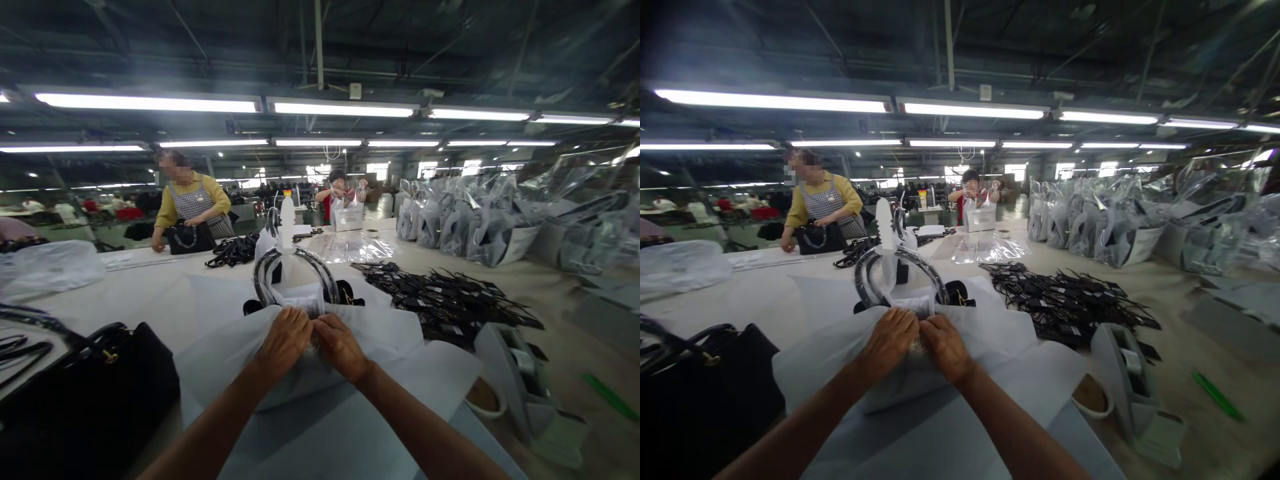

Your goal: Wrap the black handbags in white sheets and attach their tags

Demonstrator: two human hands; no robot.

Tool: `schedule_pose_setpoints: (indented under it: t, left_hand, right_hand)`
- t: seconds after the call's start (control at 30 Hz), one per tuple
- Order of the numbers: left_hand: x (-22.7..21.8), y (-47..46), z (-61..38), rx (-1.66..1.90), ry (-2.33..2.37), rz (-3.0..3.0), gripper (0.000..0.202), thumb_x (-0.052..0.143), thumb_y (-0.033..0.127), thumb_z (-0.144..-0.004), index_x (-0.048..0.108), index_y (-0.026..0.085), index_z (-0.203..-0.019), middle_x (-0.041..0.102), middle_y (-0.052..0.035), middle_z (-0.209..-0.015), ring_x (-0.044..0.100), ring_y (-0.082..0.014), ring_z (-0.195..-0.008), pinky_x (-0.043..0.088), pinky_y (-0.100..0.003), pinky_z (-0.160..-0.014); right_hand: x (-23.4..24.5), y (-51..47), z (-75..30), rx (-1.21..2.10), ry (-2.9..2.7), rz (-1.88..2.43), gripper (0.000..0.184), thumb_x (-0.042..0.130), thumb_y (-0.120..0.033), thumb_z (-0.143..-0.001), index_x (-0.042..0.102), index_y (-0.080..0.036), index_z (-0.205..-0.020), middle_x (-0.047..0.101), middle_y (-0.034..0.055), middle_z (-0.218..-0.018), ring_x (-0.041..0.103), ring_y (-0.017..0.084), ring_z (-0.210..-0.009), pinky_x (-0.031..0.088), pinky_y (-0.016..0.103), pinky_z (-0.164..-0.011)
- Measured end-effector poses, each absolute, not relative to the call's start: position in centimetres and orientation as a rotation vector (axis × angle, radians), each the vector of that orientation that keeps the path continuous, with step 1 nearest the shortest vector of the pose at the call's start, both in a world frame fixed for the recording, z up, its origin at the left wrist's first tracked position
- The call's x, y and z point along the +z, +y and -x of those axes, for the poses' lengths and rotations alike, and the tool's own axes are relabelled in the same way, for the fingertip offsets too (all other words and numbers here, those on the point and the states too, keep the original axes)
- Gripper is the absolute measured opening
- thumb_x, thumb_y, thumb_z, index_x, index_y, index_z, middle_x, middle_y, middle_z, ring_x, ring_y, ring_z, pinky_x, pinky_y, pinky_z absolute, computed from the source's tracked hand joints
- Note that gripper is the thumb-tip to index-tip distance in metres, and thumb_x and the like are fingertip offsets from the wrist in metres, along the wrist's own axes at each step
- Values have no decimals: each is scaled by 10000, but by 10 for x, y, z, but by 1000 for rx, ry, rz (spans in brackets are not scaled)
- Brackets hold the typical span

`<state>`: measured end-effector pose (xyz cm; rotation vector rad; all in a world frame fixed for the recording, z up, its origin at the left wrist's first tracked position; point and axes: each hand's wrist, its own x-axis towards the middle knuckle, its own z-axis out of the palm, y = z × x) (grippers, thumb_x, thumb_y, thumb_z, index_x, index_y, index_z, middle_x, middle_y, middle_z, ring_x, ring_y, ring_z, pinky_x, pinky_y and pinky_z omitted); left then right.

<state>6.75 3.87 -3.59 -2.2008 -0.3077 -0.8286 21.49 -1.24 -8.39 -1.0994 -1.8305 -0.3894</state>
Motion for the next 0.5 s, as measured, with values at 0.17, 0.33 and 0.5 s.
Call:
schedule_pose_setpoints:
  t: [0.17, 0.33, 0.5]
  left_hand:
    - [-46, 38, -62, -838, -216, 2135, 266, 378, 23, -871, 618, 117, -807, 630, -62, -786, 597, -207, -821, 454, -369, -812]
    - [-49, 35, -58, -776, -227, 2142, 287, 389, 17, -852, 642, 139, -793, 653, -53, -786, 602, -211, -831, 452, -364, -788]
    - [-45, 37, -56, -709, -190, 2126, 351, 340, 4, -851, 663, 134, -803, 667, -68, -793, 594, -217, -828, 449, -356, -767]
  right_hand:
    - [-102, -21, -212, -532, -1849, 1102, 413, 400, -95, -889, 457, -142, -1295, 602, 145, -1070, 548, 231, -977, 513, 377, -854]
    - [-111, -61, -211, -505, -1879, 1246, 416, 432, -99, -864, 480, -145, -1275, 614, 138, -1124, 542, 244, -1019, 478, 398, -846]
    - [-126, -129, -270, -611, -1628, 1521, 260, 467, -159, -891, 573, -191, -1125, 659, 78, -1048, 545, 209, -1031, 416, 372, -906]
